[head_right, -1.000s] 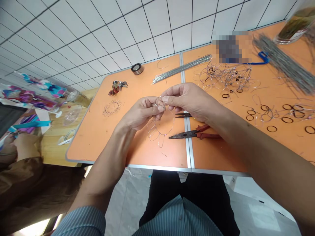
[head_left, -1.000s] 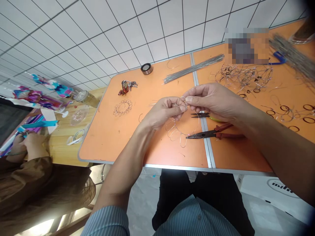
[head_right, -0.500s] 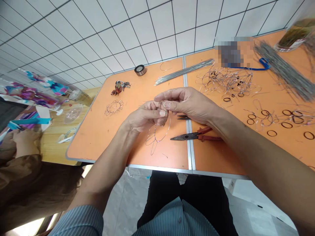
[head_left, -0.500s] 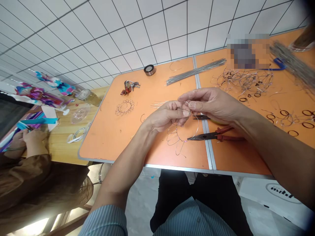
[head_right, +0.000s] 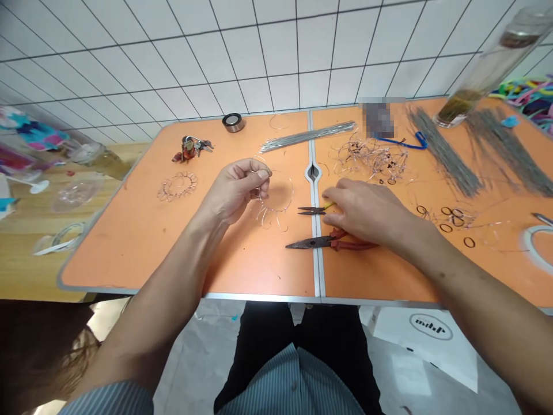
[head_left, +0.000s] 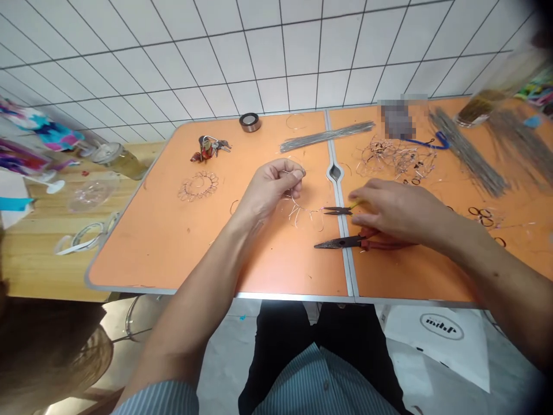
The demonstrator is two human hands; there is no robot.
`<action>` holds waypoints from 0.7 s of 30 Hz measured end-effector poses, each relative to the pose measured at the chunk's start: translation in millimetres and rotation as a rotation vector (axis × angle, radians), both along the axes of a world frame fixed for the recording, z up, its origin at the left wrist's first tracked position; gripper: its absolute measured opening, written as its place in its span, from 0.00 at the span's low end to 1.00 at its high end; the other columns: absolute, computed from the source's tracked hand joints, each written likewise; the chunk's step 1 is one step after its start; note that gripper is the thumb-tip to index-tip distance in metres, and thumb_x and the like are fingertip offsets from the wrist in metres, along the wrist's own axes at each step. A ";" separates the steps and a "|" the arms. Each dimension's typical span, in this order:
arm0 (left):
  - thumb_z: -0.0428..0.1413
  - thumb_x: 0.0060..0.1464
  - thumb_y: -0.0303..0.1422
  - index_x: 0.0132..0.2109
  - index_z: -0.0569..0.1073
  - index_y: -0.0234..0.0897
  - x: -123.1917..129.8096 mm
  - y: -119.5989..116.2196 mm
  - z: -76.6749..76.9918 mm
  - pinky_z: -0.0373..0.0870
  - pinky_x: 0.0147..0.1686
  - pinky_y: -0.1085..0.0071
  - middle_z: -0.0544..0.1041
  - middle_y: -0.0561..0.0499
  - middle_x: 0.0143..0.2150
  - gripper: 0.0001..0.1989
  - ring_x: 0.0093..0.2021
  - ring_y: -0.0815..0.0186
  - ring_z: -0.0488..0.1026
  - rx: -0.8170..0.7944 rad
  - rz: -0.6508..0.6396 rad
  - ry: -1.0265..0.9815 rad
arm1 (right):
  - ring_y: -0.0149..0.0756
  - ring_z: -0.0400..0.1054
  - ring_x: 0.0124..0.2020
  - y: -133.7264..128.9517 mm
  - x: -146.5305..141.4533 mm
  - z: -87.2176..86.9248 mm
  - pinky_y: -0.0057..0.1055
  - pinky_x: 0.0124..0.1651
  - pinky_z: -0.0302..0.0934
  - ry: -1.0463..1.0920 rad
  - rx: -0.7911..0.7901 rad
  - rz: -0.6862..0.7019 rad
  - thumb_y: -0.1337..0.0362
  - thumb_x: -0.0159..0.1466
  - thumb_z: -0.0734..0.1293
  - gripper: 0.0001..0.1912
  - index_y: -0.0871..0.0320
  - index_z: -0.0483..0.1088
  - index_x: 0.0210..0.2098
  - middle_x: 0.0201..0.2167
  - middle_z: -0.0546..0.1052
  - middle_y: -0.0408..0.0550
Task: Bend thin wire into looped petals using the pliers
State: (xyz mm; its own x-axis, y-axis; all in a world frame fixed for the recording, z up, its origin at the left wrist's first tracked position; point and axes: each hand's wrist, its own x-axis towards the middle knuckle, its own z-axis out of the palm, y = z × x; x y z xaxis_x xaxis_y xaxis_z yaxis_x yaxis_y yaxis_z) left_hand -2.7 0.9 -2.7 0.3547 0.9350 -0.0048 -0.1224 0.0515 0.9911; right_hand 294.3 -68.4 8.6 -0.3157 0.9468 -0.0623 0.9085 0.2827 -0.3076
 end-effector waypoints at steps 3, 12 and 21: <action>0.79 0.49 0.40 0.37 0.80 0.38 0.6 0.7 0.6 0.70 0.31 0.73 0.79 0.56 0.28 0.18 0.26 0.72 0.74 0.016 -0.005 -0.029 | 0.59 0.76 0.47 -0.3 9.5 -8.7 0.45 0.39 0.53 -0.227 0.015 0.088 0.57 0.74 0.71 0.11 0.55 0.83 0.50 0.52 0.83 0.65; 0.77 0.43 0.34 0.35 0.81 0.37 4.2 1.3 5.2 0.69 0.31 0.73 0.78 0.56 0.29 0.15 0.27 0.73 0.72 -0.006 0.041 -0.078 | 0.46 0.74 0.37 27.3 9.2 -8.5 0.40 0.37 0.56 -0.158 -0.213 0.076 0.53 0.66 0.74 0.11 0.50 0.71 0.38 0.39 0.83 0.49; 0.72 0.46 0.33 0.34 0.80 0.37 6.6 -0.2 8.3 0.69 0.31 0.73 0.77 0.56 0.30 0.10 0.27 0.74 0.72 0.005 0.051 -0.049 | 0.47 0.78 0.35 13.1 1.5 -9.5 0.40 0.39 0.65 0.181 -0.327 -0.036 0.43 0.71 0.73 0.18 0.50 0.82 0.37 0.32 0.85 0.47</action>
State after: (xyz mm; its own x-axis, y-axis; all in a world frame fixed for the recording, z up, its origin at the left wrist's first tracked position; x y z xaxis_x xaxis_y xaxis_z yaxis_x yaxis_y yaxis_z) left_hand 3.9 0.6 5.5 0.3066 0.9517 0.0159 -0.1729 0.0392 0.9842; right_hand 295.8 -55.3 -0.9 -0.3165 0.8967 -0.3095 0.8385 0.1119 -0.5333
